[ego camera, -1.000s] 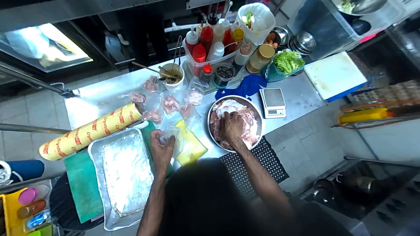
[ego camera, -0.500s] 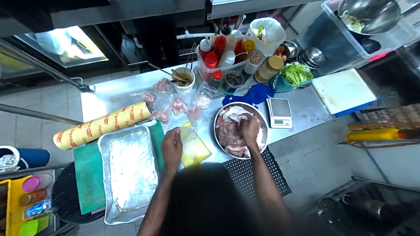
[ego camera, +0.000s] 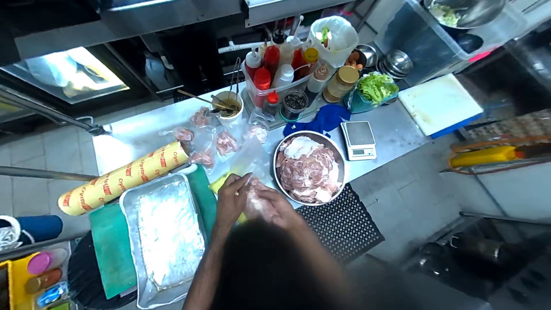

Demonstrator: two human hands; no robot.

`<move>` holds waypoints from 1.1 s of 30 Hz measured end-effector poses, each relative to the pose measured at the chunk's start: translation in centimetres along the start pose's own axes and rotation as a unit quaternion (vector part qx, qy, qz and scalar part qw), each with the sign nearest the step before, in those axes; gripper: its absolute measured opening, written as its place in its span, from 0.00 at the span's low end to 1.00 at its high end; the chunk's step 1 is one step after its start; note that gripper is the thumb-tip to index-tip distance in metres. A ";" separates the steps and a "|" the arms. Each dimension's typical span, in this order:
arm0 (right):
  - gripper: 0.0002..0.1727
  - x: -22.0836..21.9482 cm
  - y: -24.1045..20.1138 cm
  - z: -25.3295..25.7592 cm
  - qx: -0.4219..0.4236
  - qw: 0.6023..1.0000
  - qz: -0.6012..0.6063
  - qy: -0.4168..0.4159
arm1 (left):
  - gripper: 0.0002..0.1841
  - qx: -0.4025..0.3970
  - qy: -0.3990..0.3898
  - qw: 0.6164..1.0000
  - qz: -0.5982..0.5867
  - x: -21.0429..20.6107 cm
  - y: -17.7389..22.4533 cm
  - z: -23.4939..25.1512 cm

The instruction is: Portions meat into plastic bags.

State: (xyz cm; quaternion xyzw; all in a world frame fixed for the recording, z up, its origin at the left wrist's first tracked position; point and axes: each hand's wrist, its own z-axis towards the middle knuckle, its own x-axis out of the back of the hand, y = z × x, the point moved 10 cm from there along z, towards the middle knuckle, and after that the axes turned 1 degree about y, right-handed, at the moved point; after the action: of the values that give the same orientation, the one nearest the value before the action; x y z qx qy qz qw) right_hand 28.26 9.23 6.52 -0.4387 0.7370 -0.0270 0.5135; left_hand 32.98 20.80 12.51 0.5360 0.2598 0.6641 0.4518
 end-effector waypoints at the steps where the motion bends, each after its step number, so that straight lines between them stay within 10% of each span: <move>1: 0.15 0.3 0.6 0.8 -0.016 0.999 0.031 -0.005 | 0.15 -0.016 -0.026 0.999 -0.018 -0.1 0.6 -0.4; 8: 0.19 -0.5 -0.3 3.4 0.064 0.958 0.279 -0.004 | 0.13 0.037 0.065 0.997 -0.004 2.4 -1.7 -3.2; 12: 0.51 -4.0 -1.8 1.8 0.056 0.989 -0.137 -0.018 | 0.13 0.087 0.144 0.986 0.007 3.6 -1.8 -2.7; 15: 0.42 -5.4 -5.7 1.7 0.106 0.749 -0.653 0.029 | 0.12 0.102 0.154 0.983 -0.020 4.1 -1.2 -0.6; 17: 0.22 -5.4 -8.8 3.0 0.157 0.613 -0.771 0.068 | 0.11 0.107 0.159 0.977 -0.090 4.4 -0.9 1.3; 21: 0.08 -7.6 -14.8 1.6 0.318 0.554 -0.764 0.091 | 0.16 0.096 0.159 0.955 -0.232 4.8 0.9 4.4; 26: 0.13 -13.5 -17.9 -4.1 0.387 0.479 -0.781 0.106 | 0.22 0.106 0.127 0.948 -0.274 5.3 0.2 4.8; 30: 0.13 -10.7 -20.1 2.8 0.480 0.453 -0.750 0.049 | 0.14 0.222 -0.063 0.972 -0.049 -0.4 -8.9 -0.1; 33: 0.22 -9.2 -18.0 2.3 0.254 0.517 -0.811 0.099 | 0.16 0.254 -0.247 0.921 0.162 -6.4 -14.7 -6.0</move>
State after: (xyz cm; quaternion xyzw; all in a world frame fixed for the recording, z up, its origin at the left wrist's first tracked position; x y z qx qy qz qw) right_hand 42.01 5.31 21.01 -0.6920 0.0693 -0.6611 0.2815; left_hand 32.15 22.76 -4.47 0.8148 0.2099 0.4858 0.2366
